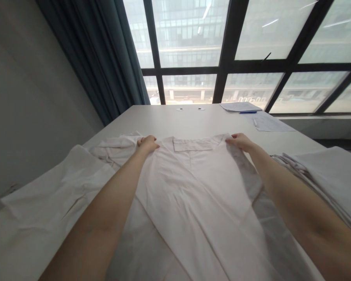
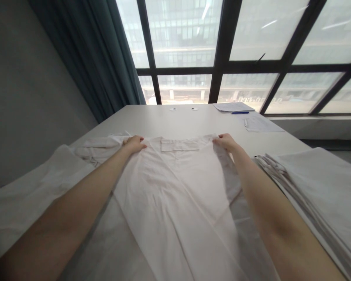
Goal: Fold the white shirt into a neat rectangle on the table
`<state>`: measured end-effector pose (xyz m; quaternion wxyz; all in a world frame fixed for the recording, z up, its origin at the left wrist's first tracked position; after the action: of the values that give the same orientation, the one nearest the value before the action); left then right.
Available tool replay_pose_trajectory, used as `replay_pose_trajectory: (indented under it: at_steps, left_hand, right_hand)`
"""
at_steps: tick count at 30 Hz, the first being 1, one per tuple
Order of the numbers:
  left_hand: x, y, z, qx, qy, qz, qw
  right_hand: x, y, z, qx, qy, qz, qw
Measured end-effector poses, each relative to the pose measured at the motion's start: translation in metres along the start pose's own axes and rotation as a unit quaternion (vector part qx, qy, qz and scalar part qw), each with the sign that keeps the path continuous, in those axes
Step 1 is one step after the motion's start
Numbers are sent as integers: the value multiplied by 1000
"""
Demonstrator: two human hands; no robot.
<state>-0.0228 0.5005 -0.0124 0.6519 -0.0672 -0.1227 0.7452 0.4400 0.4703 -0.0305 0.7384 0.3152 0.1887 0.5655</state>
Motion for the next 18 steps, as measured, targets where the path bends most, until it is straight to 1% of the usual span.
replay_pose_trajectory:
  at_steps: [2, 3, 5, 7, 10, 13, 14, 16, 17, 18]
  left_hand:
    - [-1, 2, 3, -25, -19, 9, 999]
    - [-2, 1, 7, -38, -35, 11, 999]
    - [-3, -1, 20, -71, -75, 11, 995]
    - [-3, -5, 38, -110, -114, 5, 987]
    - [-2, -12, 73, -170, -162, -11, 972]
    - [-7, -18, 109, -221, -196, -41, 954]
    - [-11, -19, 120, -258, -203, -58, 943]
    - [-29, -17, 139, -358, -208, -98, 905]
    - [-42, -15, 146, -406, -207, -114, 883]
    - [-58, -12, 153, -437, -205, -126, 866]
  right_hand:
    - [2, 3, -2, 3, 8, -7, 1000]
    - [3, 6, 0, 6, 0, -7, 1000]
    - [5, 16, 11, 16, -39, 3, 999]
    - [7, 30, 29, 34, -94, 22, 995]
    - [6, 53, 62, 78, -162, 61, 982]
    - [-4, 73, 95, 133, -193, 103, 967]
    - [-12, 78, 106, 151, -195, 117, 962]
    - [-33, 85, 124, 181, -191, 143, 954]
    - [-48, 86, 133, 193, -187, 156, 951]
    - [-65, 86, 141, 203, -181, 167, 948]
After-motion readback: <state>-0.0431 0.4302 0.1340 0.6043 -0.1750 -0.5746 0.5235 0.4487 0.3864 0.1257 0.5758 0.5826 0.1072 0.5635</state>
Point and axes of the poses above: each hand's wrist, its own x-axis towards the middle knuckle, its own z-axis out of the back of the hand, y = z × x, the point moved 10 cm from there along x, towards the middle knuckle, and after that the axes turned 7 degrees about -x, right-handed, at the moved point
